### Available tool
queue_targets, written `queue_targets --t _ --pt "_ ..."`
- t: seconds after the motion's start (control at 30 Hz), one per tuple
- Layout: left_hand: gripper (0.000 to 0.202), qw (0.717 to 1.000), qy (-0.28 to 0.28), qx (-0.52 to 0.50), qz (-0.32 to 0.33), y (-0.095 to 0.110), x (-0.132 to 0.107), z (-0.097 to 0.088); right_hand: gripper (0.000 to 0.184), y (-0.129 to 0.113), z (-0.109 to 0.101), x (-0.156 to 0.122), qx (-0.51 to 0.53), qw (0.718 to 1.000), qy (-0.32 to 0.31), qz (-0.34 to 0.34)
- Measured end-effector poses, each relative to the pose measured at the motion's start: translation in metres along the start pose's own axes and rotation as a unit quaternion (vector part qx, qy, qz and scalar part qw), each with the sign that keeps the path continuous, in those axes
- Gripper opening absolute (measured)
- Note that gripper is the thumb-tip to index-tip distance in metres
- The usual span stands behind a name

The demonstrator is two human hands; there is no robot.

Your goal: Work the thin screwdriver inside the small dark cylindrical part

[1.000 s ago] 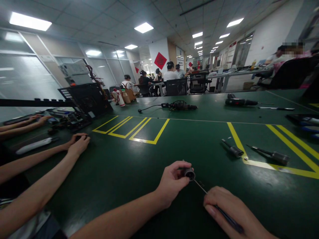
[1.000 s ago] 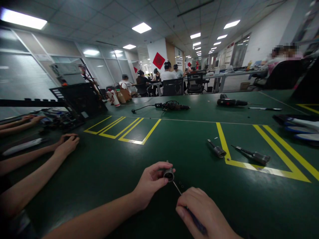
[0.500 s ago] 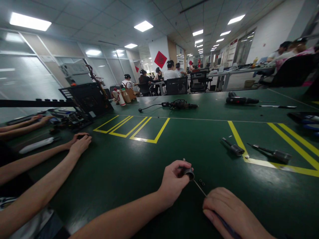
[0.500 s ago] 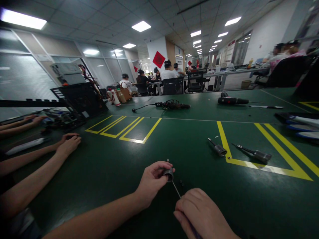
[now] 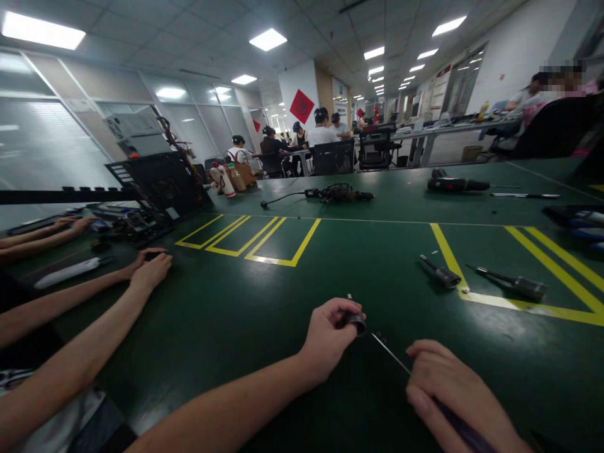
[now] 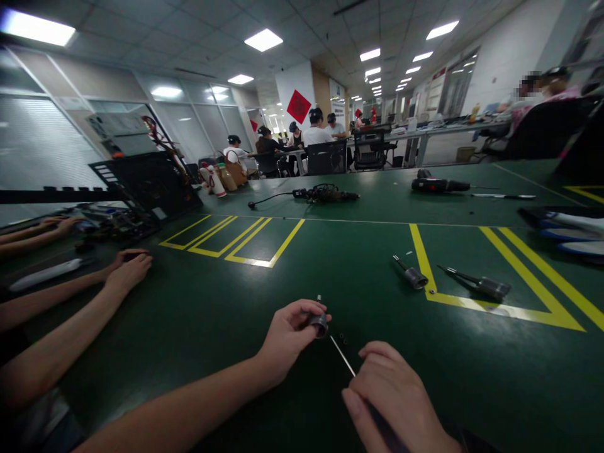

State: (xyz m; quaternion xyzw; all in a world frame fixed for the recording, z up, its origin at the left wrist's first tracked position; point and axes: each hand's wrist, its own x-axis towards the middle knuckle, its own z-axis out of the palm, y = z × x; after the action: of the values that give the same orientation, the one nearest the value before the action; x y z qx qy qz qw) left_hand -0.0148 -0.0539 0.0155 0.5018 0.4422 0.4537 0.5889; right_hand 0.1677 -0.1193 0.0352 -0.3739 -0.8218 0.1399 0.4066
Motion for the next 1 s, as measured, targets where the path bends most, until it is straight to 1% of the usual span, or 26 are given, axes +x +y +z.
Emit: queue_targets --t 0.07,0.1,0.17,0.2,0.27,0.37,0.47,0.57,0.77,0.87,1.0 --pt "0.024 1.000 -0.005 -0.014 -0.016 0.001 0.000 -0.001 0.034 0.006 -0.003 -0.003 0.035 0.995 0.037 0.088" --pt "0.026 1.000 -0.008 -0.017 -0.020 0.002 0.000 -0.002 0.039 0.010 -0.004 -0.004 0.049 0.987 0.046 0.147" --pt "0.031 0.999 -0.015 -0.018 -0.024 0.002 0.000 -0.004 0.046 0.016 -0.005 -0.004 0.077 0.962 0.047 0.259" --pt "0.033 0.999 -0.020 -0.019 -0.024 0.002 0.000 -0.005 0.049 0.018 -0.006 -0.003 0.092 0.949 0.043 0.297" --pt "0.035 0.999 -0.029 -0.021 -0.024 0.002 0.000 -0.006 0.051 0.020 -0.006 -0.002 0.120 0.934 0.033 0.336" --pt "0.035 0.999 -0.033 -0.023 -0.022 0.002 0.000 -0.006 0.051 0.019 -0.006 0.000 0.141 0.926 0.020 0.349" --pt "0.034 0.999 -0.034 -0.022 -0.020 0.000 0.001 -0.007 0.052 0.018 -0.004 0.001 0.148 0.924 0.014 0.352" --pt "0.035 0.999 -0.046 -0.013 -0.019 -0.001 0.001 -0.007 0.051 0.018 -0.002 0.003 0.144 0.925 0.005 0.352" --pt "0.045 0.998 -0.066 -0.003 -0.014 -0.001 0.000 -0.008 0.050 0.016 -0.007 0.006 0.131 0.930 -0.017 0.343" --pt "0.043 0.998 -0.068 0.003 -0.011 -0.001 0.001 -0.008 0.051 0.014 -0.010 0.006 0.126 0.929 -0.020 0.348" --pt "0.038 0.997 -0.077 -0.012 0.010 -0.002 0.002 -0.008 0.051 0.014 -0.007 0.003 0.132 0.927 -0.012 0.352"
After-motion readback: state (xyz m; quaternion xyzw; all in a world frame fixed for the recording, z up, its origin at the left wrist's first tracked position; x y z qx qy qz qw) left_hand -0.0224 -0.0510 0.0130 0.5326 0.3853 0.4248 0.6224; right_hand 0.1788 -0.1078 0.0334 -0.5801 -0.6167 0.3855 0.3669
